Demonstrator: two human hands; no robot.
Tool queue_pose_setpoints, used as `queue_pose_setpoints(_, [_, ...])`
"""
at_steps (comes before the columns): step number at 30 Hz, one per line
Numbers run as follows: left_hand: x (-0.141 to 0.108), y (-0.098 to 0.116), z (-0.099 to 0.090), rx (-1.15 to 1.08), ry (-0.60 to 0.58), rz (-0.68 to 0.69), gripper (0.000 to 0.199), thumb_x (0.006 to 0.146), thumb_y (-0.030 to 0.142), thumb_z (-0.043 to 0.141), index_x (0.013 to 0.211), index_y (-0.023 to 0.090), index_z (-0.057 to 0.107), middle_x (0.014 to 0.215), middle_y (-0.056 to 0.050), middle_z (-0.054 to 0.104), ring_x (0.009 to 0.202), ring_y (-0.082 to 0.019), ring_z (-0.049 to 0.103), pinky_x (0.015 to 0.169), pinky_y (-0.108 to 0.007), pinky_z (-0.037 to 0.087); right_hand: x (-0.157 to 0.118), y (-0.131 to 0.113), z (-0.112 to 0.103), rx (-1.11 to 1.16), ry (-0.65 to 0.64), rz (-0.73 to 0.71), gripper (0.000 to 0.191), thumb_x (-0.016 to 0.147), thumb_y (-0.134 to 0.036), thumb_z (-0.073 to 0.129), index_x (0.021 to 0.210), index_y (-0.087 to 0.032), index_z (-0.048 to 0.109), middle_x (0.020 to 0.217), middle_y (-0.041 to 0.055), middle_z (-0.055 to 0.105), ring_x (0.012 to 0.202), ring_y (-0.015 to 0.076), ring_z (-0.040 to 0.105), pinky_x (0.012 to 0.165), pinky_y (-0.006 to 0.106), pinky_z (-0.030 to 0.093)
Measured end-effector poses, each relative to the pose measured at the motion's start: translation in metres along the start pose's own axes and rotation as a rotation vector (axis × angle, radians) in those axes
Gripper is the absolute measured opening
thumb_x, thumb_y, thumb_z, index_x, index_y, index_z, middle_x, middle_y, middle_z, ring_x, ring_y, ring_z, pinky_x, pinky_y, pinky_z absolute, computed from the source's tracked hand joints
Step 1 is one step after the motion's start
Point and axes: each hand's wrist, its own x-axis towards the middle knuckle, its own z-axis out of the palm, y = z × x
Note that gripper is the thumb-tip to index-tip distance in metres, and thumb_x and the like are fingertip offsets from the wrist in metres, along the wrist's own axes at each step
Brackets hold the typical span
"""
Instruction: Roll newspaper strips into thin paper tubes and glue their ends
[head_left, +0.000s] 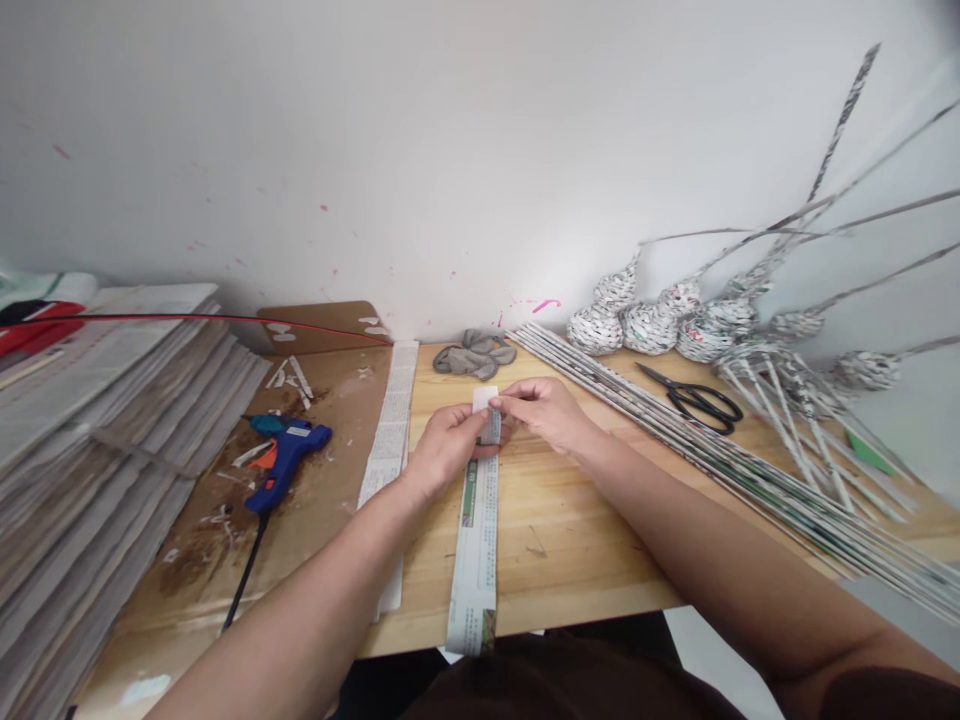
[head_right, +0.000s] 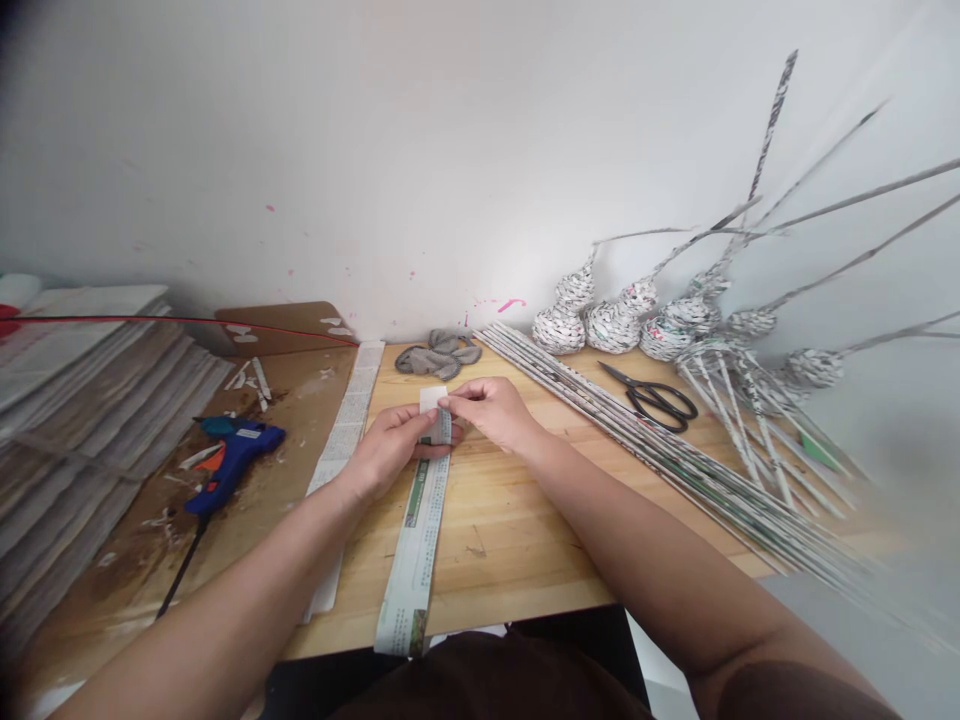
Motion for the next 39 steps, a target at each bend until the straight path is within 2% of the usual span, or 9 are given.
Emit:
queue_pose_setpoints(12, [-0.001, 0.003, 0.003, -0.019, -0.01, -0.02, 0.035, 0.074, 0.041, 0.06, 0.088, 0.01, 0.068, 0.086, -0.013, 0.07, 0.085, -0.024, 0.064, 0.074, -0.037, 0.051, 0.0, 0.004, 0.002, 0.115, -0.023, 0.022, 0.029, 0.06, -0.037, 0.078, 0.068, -0.013, 0.065, 0.062, 0.0027, 0.064, 0.055, 0.0118, 0.057, 0.052, 0.024, 0.045])
queue_pose_setpoints(19, [-0.001, -0.001, 0.002, 0.049, -0.006, 0.002, 0.027, 0.07, 0.034, 0.066, 0.087, 0.012, 0.067, 0.084, -0.01, 0.069, 0.083, -0.02, 0.064, 0.075, -0.033, 0.052, -0.003, 0.0, 0.006, 0.149, -0.026, 0.037, 0.029, 0.061, -0.035, 0.078, 0.063, -0.014, 0.058, 0.053, -0.0017, 0.058, 0.046, 0.0106, 0.053, 0.045, 0.024, 0.043])
queue_pose_setpoints(23, [0.0, -0.006, 0.0, 0.136, 0.084, 0.079, 0.037, 0.069, 0.042, 0.069, 0.092, 0.013, 0.067, 0.079, -0.008, 0.068, 0.072, -0.019, 0.064, 0.063, -0.03, 0.054, -0.006, -0.002, 0.01, 0.161, -0.018, 0.009, 0.028, 0.062, -0.034, 0.077, 0.061, -0.015, 0.056, 0.054, -0.0022, 0.058, 0.047, 0.01, 0.054, 0.046, 0.023, 0.043])
queue_pose_setpoints(27, [0.001, -0.009, -0.001, 0.166, 0.144, 0.128, 0.036, 0.071, 0.046, 0.066, 0.086, 0.013, 0.068, 0.076, -0.008, 0.067, 0.066, -0.017, 0.063, 0.057, -0.027, 0.052, -0.009, -0.007, 0.012, 0.148, 0.002, 0.006, 0.029, 0.061, -0.036, 0.077, 0.062, -0.015, 0.056, 0.053, -0.0037, 0.055, 0.045, 0.0078, 0.049, 0.043, 0.021, 0.037])
queue_pose_setpoints(32, [0.001, -0.01, -0.001, 0.125, 0.118, 0.113, 0.038, 0.07, 0.048, 0.067, 0.085, 0.013, 0.069, 0.072, -0.007, 0.067, 0.064, -0.016, 0.062, 0.057, -0.026, 0.051, -0.008, -0.007, 0.01, 0.183, -0.068, 0.027, 0.032, 0.06, -0.036, 0.078, 0.08, -0.013, 0.066, 0.06, -0.0018, 0.059, 0.047, 0.006, 0.046, 0.04, 0.018, 0.03])
queue_pose_setpoints(39, [0.001, -0.01, -0.002, 0.128, 0.046, 0.109, 0.035, 0.069, 0.047, 0.068, 0.078, 0.013, 0.068, 0.076, -0.006, 0.065, 0.069, -0.016, 0.058, 0.056, -0.026, 0.053, -0.006, -0.005, 0.01, 0.282, -0.07, 0.109, 0.029, 0.055, -0.033, 0.081, 0.066, -0.011, 0.067, 0.054, -0.0006, 0.059, 0.044, 0.0067, 0.049, 0.038, 0.019, 0.032])
